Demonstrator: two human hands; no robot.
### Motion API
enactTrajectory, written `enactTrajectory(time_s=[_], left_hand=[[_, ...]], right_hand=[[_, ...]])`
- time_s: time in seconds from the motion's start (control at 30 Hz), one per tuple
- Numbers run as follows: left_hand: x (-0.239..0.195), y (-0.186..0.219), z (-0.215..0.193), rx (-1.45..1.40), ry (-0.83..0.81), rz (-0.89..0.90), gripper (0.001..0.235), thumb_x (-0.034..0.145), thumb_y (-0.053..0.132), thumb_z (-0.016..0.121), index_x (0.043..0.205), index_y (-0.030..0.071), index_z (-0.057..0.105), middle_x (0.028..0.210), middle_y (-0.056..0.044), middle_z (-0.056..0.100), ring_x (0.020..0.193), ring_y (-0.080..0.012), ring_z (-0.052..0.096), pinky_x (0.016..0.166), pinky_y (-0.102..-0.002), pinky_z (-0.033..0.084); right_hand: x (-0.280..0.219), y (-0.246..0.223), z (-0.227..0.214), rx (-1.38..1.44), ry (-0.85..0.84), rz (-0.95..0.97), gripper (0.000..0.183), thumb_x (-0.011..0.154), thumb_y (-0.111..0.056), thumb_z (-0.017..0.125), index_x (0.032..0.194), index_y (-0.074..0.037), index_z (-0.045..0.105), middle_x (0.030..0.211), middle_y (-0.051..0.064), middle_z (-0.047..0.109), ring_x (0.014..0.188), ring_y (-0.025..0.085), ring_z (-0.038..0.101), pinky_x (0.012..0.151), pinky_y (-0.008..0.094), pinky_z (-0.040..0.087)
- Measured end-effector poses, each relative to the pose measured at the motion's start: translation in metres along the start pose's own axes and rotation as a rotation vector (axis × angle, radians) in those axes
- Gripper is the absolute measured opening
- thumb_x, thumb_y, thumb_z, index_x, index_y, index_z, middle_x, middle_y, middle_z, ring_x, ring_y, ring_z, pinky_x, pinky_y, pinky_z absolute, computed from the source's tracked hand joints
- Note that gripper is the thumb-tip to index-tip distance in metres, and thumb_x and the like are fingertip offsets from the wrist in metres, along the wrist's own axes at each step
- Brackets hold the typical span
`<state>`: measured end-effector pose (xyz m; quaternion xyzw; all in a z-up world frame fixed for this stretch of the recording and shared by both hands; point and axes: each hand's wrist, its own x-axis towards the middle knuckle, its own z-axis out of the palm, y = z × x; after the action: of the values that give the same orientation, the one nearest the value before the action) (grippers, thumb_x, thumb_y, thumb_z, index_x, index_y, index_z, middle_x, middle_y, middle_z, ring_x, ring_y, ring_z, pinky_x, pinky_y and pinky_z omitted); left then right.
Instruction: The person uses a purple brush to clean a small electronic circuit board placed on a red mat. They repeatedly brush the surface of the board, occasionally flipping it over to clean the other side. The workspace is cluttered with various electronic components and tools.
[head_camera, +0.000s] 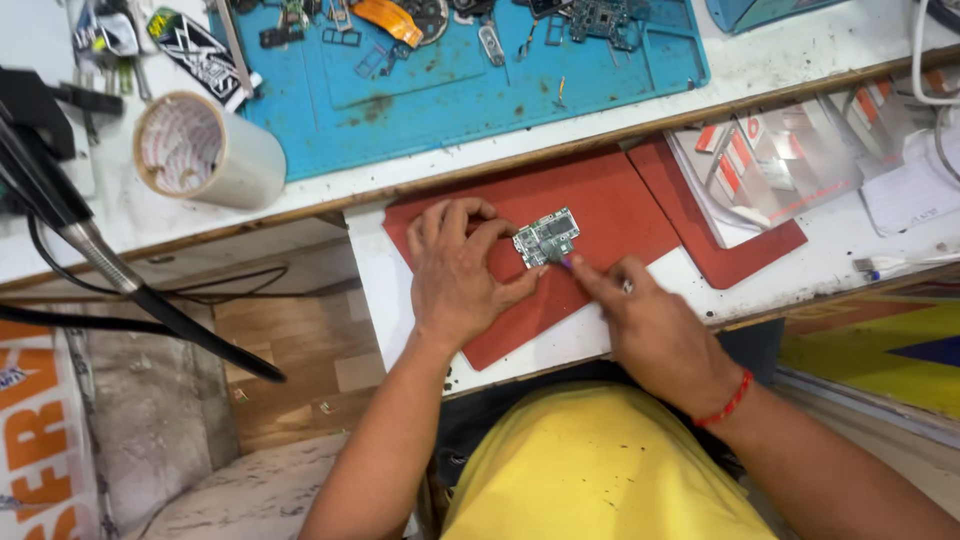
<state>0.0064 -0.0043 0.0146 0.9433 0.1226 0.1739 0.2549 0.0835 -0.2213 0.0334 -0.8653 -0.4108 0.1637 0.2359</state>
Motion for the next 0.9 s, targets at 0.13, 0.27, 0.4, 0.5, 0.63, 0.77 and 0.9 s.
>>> enactTrajectory(time_s=[0.13, 0.27, 0.4, 0.5, 0.63, 0.77, 0.9], left_hand=[[-0.005, -0.001, 0.003, -0.026, -0.010, -0.015, 0.049, 0.063, 0.040, 0.095, 0.099, 0.014, 0.075, 0.115, -0.004, 0.060, 0.117, -0.0272, 0.051, 0.103, -0.049, 0.035], [-0.002, -0.003, 0.001, -0.028, 0.020, 0.000, 0.050, 0.063, 0.040, 0.095, 0.099, 0.013, 0.074, 0.116, -0.005, 0.059, 0.118, -0.0290, 0.050, 0.105, -0.047, 0.036], [-0.006, -0.004, 0.003, -0.030, 0.009, -0.017, 0.046, 0.064, 0.038, 0.094, 0.098, 0.013, 0.074, 0.117, -0.005, 0.061, 0.119, -0.0280, 0.052, 0.104, -0.047, 0.037], [-0.004, 0.001, 0.002, -0.035, 0.035, -0.027, 0.048, 0.064, 0.041, 0.095, 0.097, 0.013, 0.074, 0.115, -0.005, 0.060, 0.116, -0.0299, 0.051, 0.103, -0.047, 0.037], [-0.002, -0.001, 0.000, -0.014, 0.024, -0.008, 0.052, 0.063, 0.040, 0.095, 0.103, 0.013, 0.075, 0.116, -0.005, 0.060, 0.116, -0.0296, 0.051, 0.102, -0.049, 0.036], [-0.001, 0.002, 0.004, 0.005, -0.010, 0.022, 0.051, 0.065, 0.037, 0.094, 0.107, 0.014, 0.076, 0.118, -0.005, 0.059, 0.116, -0.0288, 0.050, 0.102, -0.049, 0.036], [0.001, 0.006, 0.006, 0.039, 0.034, 0.070, 0.049, 0.062, 0.033, 0.094, 0.100, 0.011, 0.073, 0.118, -0.007, 0.057, 0.122, -0.0312, 0.048, 0.105, -0.051, 0.035]], right_hand=[[0.016, 0.008, -0.003, -0.099, 0.050, -0.021, 0.056, 0.090, -0.002, 0.055, 0.144, -0.016, 0.058, 0.104, 0.016, 0.060, 0.075, 0.037, 0.067, 0.063, 0.047, 0.056], [0.029, 0.002, -0.009, -0.104, -0.031, 0.030, 0.057, 0.089, -0.004, 0.055, 0.144, -0.020, 0.058, 0.104, 0.014, 0.060, 0.072, 0.036, 0.067, 0.061, 0.048, 0.055], [0.026, 0.000, -0.009, -0.078, -0.172, -0.100, 0.071, 0.079, 0.002, 0.052, 0.148, -0.018, 0.055, 0.107, 0.018, 0.058, 0.069, 0.036, 0.067, 0.061, 0.047, 0.056], [0.030, 0.006, -0.007, -0.064, 0.009, -0.036, 0.052, 0.090, -0.005, 0.054, 0.141, -0.017, 0.060, 0.104, 0.017, 0.060, 0.073, 0.037, 0.066, 0.060, 0.048, 0.055], [0.032, 0.009, -0.001, -0.048, 0.003, -0.108, 0.058, 0.086, -0.001, 0.053, 0.142, -0.015, 0.059, 0.108, 0.019, 0.060, 0.075, 0.039, 0.066, 0.061, 0.047, 0.055], [0.034, 0.013, -0.003, -0.057, 0.038, -0.029, 0.057, 0.090, -0.003, 0.053, 0.145, -0.017, 0.057, 0.107, 0.017, 0.061, 0.076, 0.038, 0.067, 0.063, 0.047, 0.055], [0.011, -0.008, -0.003, -0.077, -0.160, 0.012, 0.075, 0.081, 0.001, 0.052, 0.153, -0.021, 0.052, 0.107, 0.019, 0.059, 0.072, 0.039, 0.067, 0.060, 0.047, 0.057]])
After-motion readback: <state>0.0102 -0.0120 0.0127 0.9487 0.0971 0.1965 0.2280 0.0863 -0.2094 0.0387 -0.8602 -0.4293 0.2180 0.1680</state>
